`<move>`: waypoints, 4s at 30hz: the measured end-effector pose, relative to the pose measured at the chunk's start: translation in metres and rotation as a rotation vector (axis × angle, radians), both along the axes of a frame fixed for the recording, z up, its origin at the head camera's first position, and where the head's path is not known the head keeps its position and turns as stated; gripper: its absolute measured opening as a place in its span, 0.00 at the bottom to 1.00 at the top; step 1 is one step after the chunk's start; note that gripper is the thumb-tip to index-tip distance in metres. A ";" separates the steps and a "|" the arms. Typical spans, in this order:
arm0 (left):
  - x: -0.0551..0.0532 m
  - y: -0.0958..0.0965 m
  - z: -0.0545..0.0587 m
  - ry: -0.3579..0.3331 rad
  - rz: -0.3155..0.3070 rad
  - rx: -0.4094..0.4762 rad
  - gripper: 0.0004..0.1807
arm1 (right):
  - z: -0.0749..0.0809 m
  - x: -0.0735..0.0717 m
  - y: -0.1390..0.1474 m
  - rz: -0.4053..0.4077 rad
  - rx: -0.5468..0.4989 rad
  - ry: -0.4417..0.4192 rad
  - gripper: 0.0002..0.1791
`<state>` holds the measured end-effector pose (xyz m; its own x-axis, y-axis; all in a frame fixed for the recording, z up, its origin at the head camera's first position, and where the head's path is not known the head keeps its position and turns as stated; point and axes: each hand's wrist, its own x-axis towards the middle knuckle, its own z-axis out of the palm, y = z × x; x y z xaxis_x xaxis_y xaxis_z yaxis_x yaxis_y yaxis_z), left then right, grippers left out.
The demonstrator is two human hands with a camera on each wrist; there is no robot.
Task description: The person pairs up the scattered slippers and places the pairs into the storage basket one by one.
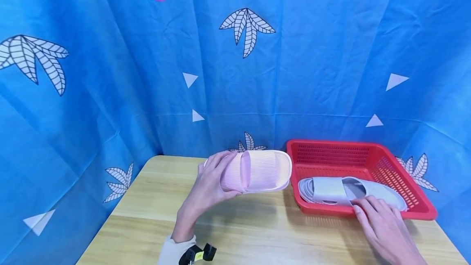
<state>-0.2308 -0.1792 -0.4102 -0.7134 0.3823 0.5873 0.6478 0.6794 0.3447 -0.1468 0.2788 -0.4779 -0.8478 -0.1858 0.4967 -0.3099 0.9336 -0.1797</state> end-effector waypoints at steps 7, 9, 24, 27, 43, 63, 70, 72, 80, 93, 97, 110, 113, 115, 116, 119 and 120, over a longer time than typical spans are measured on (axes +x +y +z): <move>0.003 0.002 -0.005 -0.018 0.009 0.019 0.59 | -0.005 0.000 0.007 0.010 0.045 0.045 0.11; 0.003 0.003 -0.007 -0.027 0.014 0.025 0.59 | -0.005 0.000 0.008 0.008 0.051 0.039 0.12; -0.013 0.021 -0.018 -0.028 -0.041 0.030 0.57 | -0.007 0.000 0.007 0.016 0.042 0.010 0.12; -0.017 0.026 -0.018 -0.031 -0.043 0.031 0.57 | -0.007 0.000 0.007 0.014 0.036 0.005 0.13; -0.039 0.082 -0.002 -0.050 -0.033 0.001 0.52 | -0.007 -0.001 0.008 0.016 0.030 0.027 0.11; -0.069 0.170 0.014 -0.069 -0.041 -0.144 0.51 | -0.011 0.000 0.008 0.014 0.002 0.048 0.11; -0.076 0.194 0.012 -0.093 -0.005 -0.215 0.49 | -0.010 0.000 0.006 -0.008 0.006 -0.002 0.13; -0.077 0.201 0.011 -0.102 0.004 -0.227 0.48 | -0.010 -0.001 0.007 -0.006 0.005 0.002 0.12; -0.082 0.224 0.006 -0.152 0.034 -0.264 0.47 | -0.010 -0.001 0.007 0.003 0.000 0.018 0.10; -0.095 0.248 -0.009 -0.304 0.057 -0.296 0.47 | -0.008 0.000 0.007 0.003 -0.003 0.007 0.11; -0.099 0.250 -0.014 -0.324 -0.005 -0.264 0.46 | -0.009 0.000 0.008 0.006 -0.006 0.026 0.10; -0.102 0.249 -0.031 -0.449 -0.106 -0.214 0.39 | -0.008 0.001 0.006 0.007 -0.005 0.026 0.10; -0.102 0.249 -0.032 -0.449 -0.129 -0.265 0.30 | -0.009 0.001 0.006 0.006 -0.002 0.029 0.09; -0.102 0.249 -0.031 -0.457 -0.145 -0.289 0.27 | -0.009 0.001 0.006 0.008 0.001 0.037 0.09; -0.102 0.249 -0.030 -0.451 -0.154 -0.303 0.25 | -0.008 0.001 0.005 0.009 0.001 0.040 0.09; -0.101 0.248 -0.029 -0.454 -0.173 -0.312 0.26 | -0.007 0.000 0.005 0.008 0.001 0.043 0.09; -0.101 0.248 -0.028 -0.453 -0.178 -0.311 0.26 | -0.007 0.001 0.005 0.007 0.000 0.043 0.09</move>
<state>-0.3320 0.0688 -0.4386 -0.7763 0.6254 0.0791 0.5959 0.6871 0.4157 -0.1462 0.2838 -0.4848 -0.8244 -0.1921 0.5324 -0.3242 0.9313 -0.1660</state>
